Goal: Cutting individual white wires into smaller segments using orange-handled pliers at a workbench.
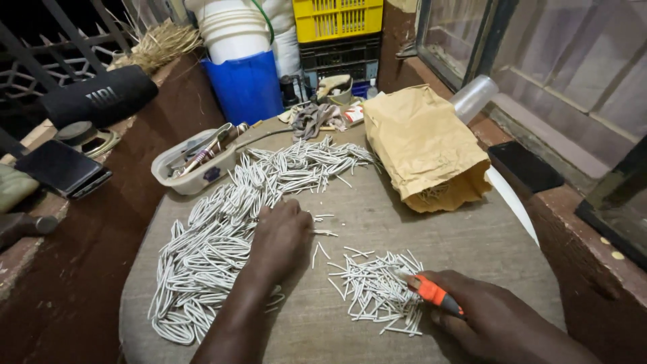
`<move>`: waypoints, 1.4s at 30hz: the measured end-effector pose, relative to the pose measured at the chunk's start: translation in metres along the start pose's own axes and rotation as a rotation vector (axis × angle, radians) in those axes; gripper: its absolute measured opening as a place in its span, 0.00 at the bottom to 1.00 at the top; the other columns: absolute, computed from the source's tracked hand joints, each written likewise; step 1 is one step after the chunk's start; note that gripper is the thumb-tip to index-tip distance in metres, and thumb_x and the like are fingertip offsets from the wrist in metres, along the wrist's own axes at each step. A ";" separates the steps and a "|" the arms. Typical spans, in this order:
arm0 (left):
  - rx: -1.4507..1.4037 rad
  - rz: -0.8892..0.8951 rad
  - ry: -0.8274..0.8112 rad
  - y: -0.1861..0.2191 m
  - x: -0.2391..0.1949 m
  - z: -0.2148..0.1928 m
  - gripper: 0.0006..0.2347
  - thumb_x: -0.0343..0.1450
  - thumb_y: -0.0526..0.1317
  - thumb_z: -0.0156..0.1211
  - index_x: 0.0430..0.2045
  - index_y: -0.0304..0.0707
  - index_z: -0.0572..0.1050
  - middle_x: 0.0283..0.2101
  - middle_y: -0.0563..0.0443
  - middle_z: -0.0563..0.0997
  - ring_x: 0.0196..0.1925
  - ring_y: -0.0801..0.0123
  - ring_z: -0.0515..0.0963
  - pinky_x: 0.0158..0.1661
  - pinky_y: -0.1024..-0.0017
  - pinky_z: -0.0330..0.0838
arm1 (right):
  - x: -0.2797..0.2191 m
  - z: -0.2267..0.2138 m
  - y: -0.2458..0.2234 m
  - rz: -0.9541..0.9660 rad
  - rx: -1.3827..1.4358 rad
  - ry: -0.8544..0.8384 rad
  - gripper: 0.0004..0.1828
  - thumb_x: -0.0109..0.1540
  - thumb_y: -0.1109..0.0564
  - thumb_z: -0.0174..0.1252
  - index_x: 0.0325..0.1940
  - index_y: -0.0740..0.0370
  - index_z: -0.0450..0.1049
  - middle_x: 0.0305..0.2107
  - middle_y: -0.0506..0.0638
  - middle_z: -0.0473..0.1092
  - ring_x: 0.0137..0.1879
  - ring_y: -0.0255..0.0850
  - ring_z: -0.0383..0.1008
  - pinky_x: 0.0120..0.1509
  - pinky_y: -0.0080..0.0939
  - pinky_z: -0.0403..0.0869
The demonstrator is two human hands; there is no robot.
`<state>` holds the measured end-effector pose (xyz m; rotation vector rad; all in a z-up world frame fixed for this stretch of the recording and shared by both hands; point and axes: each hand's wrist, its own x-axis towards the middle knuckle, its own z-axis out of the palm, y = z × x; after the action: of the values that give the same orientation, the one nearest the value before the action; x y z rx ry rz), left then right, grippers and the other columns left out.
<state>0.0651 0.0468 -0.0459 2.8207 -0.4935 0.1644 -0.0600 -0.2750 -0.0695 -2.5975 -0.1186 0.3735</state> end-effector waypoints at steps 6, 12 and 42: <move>-0.723 -0.350 -0.082 0.020 -0.001 -0.019 0.05 0.75 0.43 0.61 0.30 0.49 0.81 0.31 0.54 0.86 0.33 0.69 0.80 0.37 0.68 0.69 | -0.002 -0.008 -0.015 0.047 -0.036 0.088 0.34 0.62 0.39 0.61 0.74 0.21 0.66 0.69 0.24 0.71 0.70 0.35 0.76 0.68 0.44 0.74; -1.376 -0.175 -0.351 0.036 -0.007 0.010 0.01 0.76 0.31 0.61 0.38 0.33 0.79 0.37 0.41 0.86 0.35 0.62 0.84 0.42 0.67 0.81 | 0.014 -0.005 -0.037 0.189 -0.073 0.078 0.33 0.61 0.41 0.57 0.72 0.26 0.66 0.61 0.34 0.74 0.63 0.41 0.77 0.60 0.48 0.75; -1.638 0.021 -0.386 0.065 -0.025 0.035 0.07 0.77 0.29 0.60 0.35 0.38 0.67 0.33 0.39 0.79 0.33 0.61 0.80 0.32 0.70 0.81 | 0.016 0.020 -0.043 0.122 0.144 0.327 0.21 0.55 0.51 0.58 0.52 0.38 0.79 0.39 0.38 0.86 0.46 0.39 0.86 0.52 0.43 0.77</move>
<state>0.0213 -0.0142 -0.0678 1.2124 -0.4066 -0.5456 -0.0508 -0.2262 -0.0687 -2.4896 0.1744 -0.0045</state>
